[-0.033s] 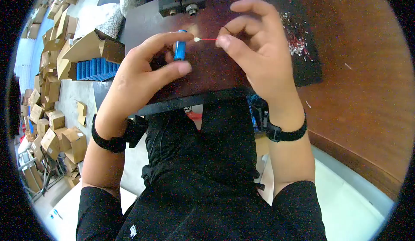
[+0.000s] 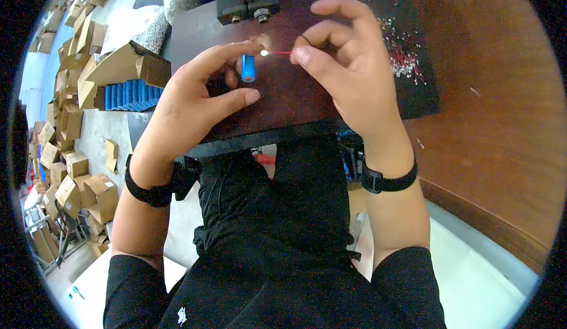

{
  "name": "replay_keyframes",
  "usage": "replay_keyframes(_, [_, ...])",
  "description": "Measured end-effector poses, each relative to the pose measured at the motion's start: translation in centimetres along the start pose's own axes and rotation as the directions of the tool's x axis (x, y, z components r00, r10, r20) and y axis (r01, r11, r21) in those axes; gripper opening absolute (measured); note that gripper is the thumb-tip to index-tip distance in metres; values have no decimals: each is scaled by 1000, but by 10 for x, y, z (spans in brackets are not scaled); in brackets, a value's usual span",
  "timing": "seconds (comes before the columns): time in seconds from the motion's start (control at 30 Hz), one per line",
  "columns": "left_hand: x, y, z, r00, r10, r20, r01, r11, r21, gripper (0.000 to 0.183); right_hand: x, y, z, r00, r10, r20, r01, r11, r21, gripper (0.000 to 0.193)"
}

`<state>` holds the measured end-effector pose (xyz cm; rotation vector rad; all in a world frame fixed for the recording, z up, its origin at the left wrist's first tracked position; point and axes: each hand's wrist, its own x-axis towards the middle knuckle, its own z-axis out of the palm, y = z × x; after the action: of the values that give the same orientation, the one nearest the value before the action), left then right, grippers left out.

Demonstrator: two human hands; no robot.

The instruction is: The person picks up a battery and a wire, positions them under a spot welder, and welds the wire to the battery terminal. This process is repeated for several batteries, which are then set aside.

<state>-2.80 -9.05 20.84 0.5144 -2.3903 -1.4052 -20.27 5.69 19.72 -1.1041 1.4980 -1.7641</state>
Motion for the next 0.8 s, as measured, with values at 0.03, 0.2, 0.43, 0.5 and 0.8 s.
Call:
replay_keyframes(0.03, [4, 2, 0, 999, -46, 14, 46, 999, -12, 31, 5, 3, 0, 1000, 4, 5, -4, 999, 52, 49])
replay_keyframes(0.2, [17, -16, 12, 968, 146, -205, -91, 963, 256, 26, 23, 13, 10, 1000, 10, -15, -9, 998, 70, 47])
replay_keyframes(0.43, [31, -21, 18, 960, 152, -233, -80, 953, 291, 21, 30, 21, 11, 988, -64, -139, 61, 998, -31, 44])
replay_keyframes(0.5, [34, -20, 21, 940, 210, -268, -125, 946, 301, 17, 32, 24, 11, 988, -114, -107, 108, 992, -57, 44])
replay_keyframes(0.8, [34, -17, 24, 942, 190, -276, -92, 940, 329, 17, 31, 25, 12, 988, -114, -100, 110, 993, -51, 45])
